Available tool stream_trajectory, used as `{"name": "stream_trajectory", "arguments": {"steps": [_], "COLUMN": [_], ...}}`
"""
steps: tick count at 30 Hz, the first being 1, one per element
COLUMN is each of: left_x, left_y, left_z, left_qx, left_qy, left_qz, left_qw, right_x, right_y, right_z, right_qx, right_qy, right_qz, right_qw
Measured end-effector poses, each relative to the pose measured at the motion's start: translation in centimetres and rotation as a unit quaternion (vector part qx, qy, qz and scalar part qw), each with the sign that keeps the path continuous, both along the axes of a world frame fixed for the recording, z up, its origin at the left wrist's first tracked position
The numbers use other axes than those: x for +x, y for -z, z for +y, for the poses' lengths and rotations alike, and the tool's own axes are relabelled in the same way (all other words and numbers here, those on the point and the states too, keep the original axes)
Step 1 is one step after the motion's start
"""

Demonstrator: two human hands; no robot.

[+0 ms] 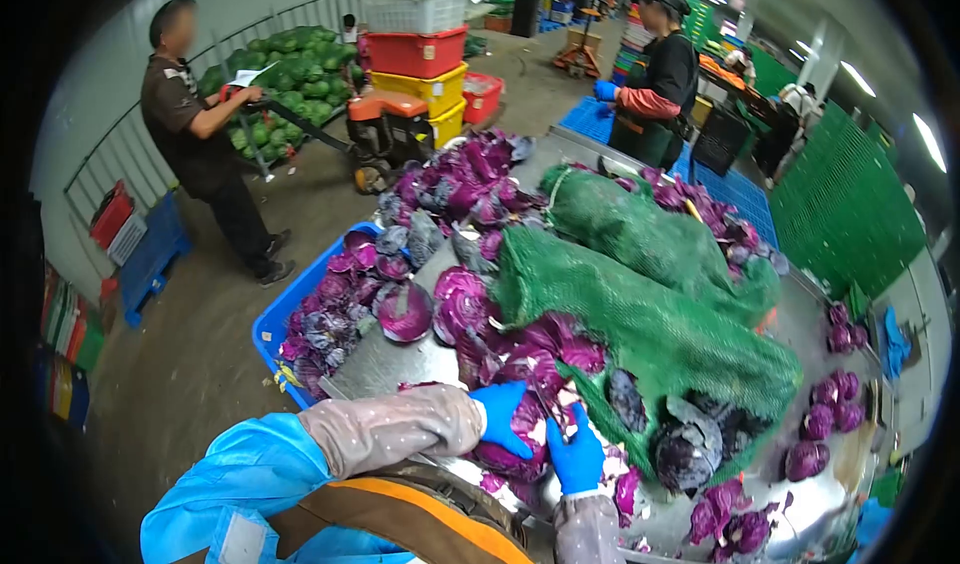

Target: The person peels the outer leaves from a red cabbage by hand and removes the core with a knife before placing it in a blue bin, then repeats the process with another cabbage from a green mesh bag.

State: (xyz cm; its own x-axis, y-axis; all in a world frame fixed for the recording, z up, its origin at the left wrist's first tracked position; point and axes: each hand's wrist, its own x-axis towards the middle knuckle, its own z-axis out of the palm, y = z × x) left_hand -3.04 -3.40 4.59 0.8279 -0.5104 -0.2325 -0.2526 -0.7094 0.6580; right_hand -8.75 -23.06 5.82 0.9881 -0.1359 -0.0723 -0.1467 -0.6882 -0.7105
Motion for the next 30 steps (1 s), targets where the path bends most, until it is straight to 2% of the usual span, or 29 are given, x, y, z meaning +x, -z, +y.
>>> {"name": "stream_trajectory", "arguments": {"steps": [2, 3, 4, 6, 7, 8, 10, 12, 14, 16, 17, 18, 19, 20, 21, 22, 23, 24, 26, 27, 28, 29, 30], "left_x": [-0.5, -0.5, -0.7, -0.5, -1.0, -1.1, -0.9, -1.6, -3.0, -5.1, -5.3, -5.4, -5.4, -7.0, -7.0, -7.3, -7.3, -6.8, -4.9, -3.4, -2.1, -0.6, 0.3], "left_y": [0.7, 0.6, 0.4, -0.5, -1.3, -1.8, -3.3, -2.2, -0.9, -0.6, -0.9, -2.1, -3.3, 1.1, 0.4, 1.0, 0.4, -1.1, -6.2, -6.9, -6.7, -5.0, -3.0], "left_z": [-0.1, 0.0, -0.2, -0.6, -1.0, -1.4, -1.7, -1.8, -2.0, -1.5, -0.1, 1.5, 3.0, 4.2, 5.5, 6.7, 7.5, 7.9, 6.2, 5.0, 3.4, 2.5, 1.8], "left_qx": [0.000, -0.021, -0.019, 0.020, 0.044, 0.063, 0.070, 0.045, 0.033, 0.040, 0.020, 0.004, -0.004, -0.110, -0.098, -0.152, -0.176, -0.154, 0.062, 0.007, 0.011, -0.037, -0.082], "left_qy": [-0.027, -0.020, -0.033, -0.037, -0.055, -0.054, -0.057, -0.081, -0.097, -0.096, -0.052, -0.015, 0.015, -0.027, -0.013, -0.030, -0.024, -0.003, 0.089, 0.148, 0.245, 0.310, 0.366], "left_qz": [-0.037, -0.046, -0.035, -0.010, -0.012, -0.002, 0.051, -0.012, -0.090, -0.176, -0.081, 0.021, 0.120, -0.088, -0.058, -0.041, -0.005, 0.034, -0.101, -0.190, -0.228, -0.109, 0.010], "left_qw": [0.999, 0.999, 0.999, 0.999, 0.997, 0.997, 0.995, 0.996, 0.991, 0.979, 0.995, 1.000, 0.993, 0.990, 0.993, 0.987, 0.984, 0.987, 0.989, 0.971, 0.942, 0.944, 0.927], "right_x": [0.1, 0.9, 1.2, 2.3, 3.3, 3.8, 4.9, 6.4, 7.4, 9.3, 9.2, 8.9, 8.8, 8.4, 7.9, 6.7, 6.3, 5.5, 4.6, 4.1, 3.9, 3.8, 3.6], "right_y": [-1.0, 0.0, 0.1, -0.8, -0.4, 1.5, 0.7, 1.3, 4.5, 5.7, 6.3, 7.0, 10.2, 10.6, 11.5, 8.6, 10.5, 10.8, 10.1, 9.9, 9.6, 9.8, 10.2], "right_z": [0.4, 0.9, 0.1, -0.4, -1.0, -1.5, -0.8, -1.1, -1.2, -2.7, -3.3, -3.7, -4.8, -5.2, -5.2, -3.5, -3.5, -2.8, -2.2, -2.0, -2.1, -2.5, -3.3], "right_qx": [-0.032, 0.057, 0.024, -0.093, -0.071, -0.075, -0.154, -0.092, -0.150, -0.134, -0.128, -0.076, -0.060, 0.070, 0.132, 0.201, 0.126, 0.097, 0.049, 0.044, 0.039, -0.009, 0.009], "right_qy": [-0.008, -0.040, -0.054, -0.074, -0.107, -0.109, -0.104, -0.082, -0.054, -0.054, -0.053, -0.044, -0.039, -0.023, 0.020, 0.076, 0.086, 0.110, 0.137, 0.138, 0.139, 0.151, 0.161], "right_qz": [-0.008, -0.176, -0.178, -0.148, -0.088, -0.086, 0.038, 0.108, 0.055, 0.133, 0.096, 0.081, 0.026, 0.042, 0.068, 0.109, 0.061, 0.021, 0.026, 0.014, -0.001, -0.022, -0.012], "right_qw": [0.999, 0.982, 0.982, 0.982, 0.988, 0.987, 0.982, 0.986, 0.986, 0.981, 0.986, 0.993, 0.997, 0.996, 0.989, 0.970, 0.986, 0.989, 0.989, 0.989, 0.989, 0.988, 0.987]}}
